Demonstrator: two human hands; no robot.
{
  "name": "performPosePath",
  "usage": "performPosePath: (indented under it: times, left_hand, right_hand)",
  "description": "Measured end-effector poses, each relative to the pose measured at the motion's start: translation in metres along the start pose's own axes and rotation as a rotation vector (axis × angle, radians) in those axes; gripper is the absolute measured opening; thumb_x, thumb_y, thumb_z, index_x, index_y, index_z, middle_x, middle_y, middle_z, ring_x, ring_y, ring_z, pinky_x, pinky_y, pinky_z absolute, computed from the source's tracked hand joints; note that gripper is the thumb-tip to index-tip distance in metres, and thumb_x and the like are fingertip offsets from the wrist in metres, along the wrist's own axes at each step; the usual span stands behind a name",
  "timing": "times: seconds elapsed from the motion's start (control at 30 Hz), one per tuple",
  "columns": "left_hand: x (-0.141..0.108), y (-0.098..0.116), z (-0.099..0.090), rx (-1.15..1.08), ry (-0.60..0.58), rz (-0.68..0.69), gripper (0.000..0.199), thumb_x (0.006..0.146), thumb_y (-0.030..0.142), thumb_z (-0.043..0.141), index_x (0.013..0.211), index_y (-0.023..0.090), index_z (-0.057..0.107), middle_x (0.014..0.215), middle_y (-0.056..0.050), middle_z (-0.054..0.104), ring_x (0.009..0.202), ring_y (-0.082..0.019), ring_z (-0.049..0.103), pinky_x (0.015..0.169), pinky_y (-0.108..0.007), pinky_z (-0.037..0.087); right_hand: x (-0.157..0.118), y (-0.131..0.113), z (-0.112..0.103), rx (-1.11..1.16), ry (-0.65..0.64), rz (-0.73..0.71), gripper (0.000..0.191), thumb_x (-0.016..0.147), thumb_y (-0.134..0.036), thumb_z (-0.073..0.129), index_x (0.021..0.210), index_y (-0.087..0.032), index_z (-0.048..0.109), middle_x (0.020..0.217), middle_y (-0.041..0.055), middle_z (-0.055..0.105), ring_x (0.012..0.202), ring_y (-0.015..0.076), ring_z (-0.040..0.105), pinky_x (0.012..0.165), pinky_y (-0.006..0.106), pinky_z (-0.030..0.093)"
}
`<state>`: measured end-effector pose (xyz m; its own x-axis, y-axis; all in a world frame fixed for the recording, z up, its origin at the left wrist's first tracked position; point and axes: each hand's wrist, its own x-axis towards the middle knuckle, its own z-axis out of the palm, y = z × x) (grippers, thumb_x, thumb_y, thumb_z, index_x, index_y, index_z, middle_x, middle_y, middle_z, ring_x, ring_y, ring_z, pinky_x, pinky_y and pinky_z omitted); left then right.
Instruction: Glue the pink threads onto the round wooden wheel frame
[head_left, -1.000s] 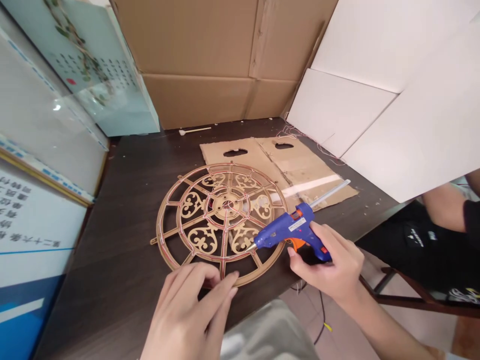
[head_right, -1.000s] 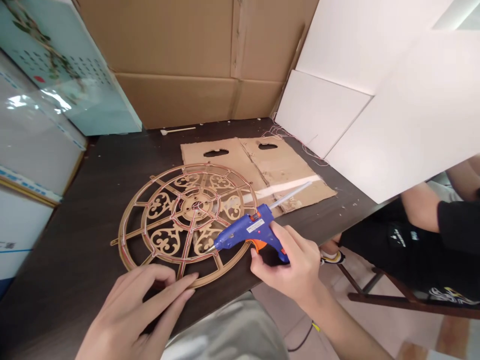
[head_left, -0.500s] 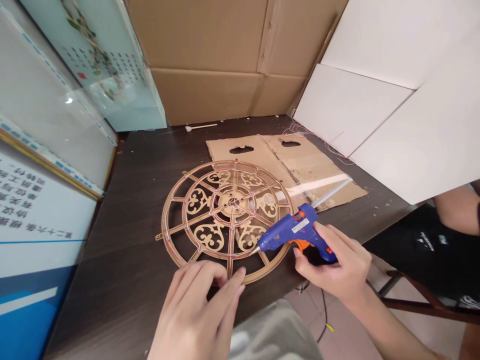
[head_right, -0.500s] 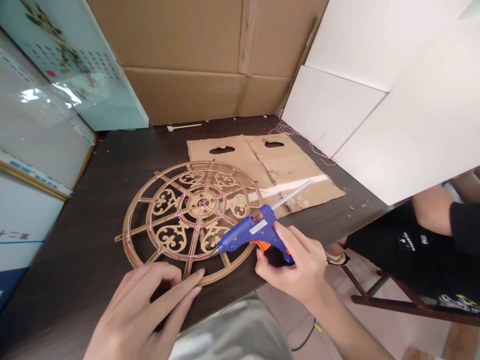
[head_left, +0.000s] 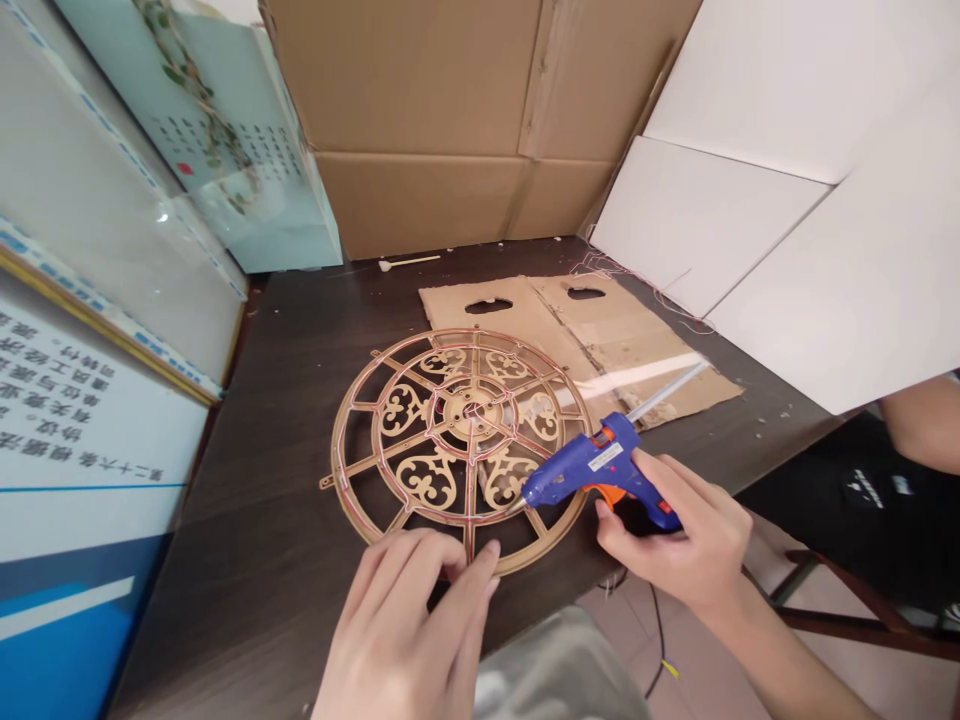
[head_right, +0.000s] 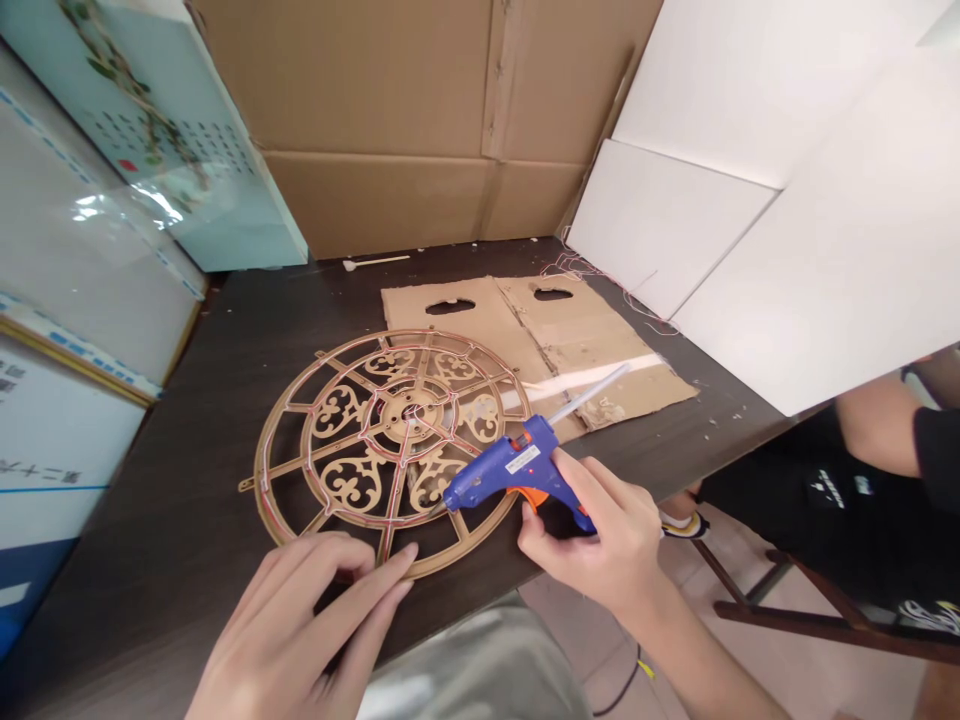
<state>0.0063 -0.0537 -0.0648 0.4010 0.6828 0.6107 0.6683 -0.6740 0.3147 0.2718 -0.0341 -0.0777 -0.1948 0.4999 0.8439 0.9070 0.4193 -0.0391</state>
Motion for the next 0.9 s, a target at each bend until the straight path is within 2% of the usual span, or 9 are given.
performPosePath:
  times: [0.9]
  left_hand:
    - [-0.0026, 0.0014, 0.0020, 0.015, -0.026, 0.012, 0.023, 0.097, 0.003, 0.056, 0.109, 0.016, 0.072, 0.086, -0.002, 0.057, 0.079, -0.014, 0.052, 0.077, -0.030, 0.047]
  right_hand:
    - [-0.0002, -0.0012, -0.0001, -0.024, 0.023, -0.022, 0.028, 0.083, -0.022, 0.071, 0.110, -0.017, 0.068, 0.061, -0.0023, 0.059, 0.044, 0.0119, 0.050, 0.043, 0.024, 0.044]
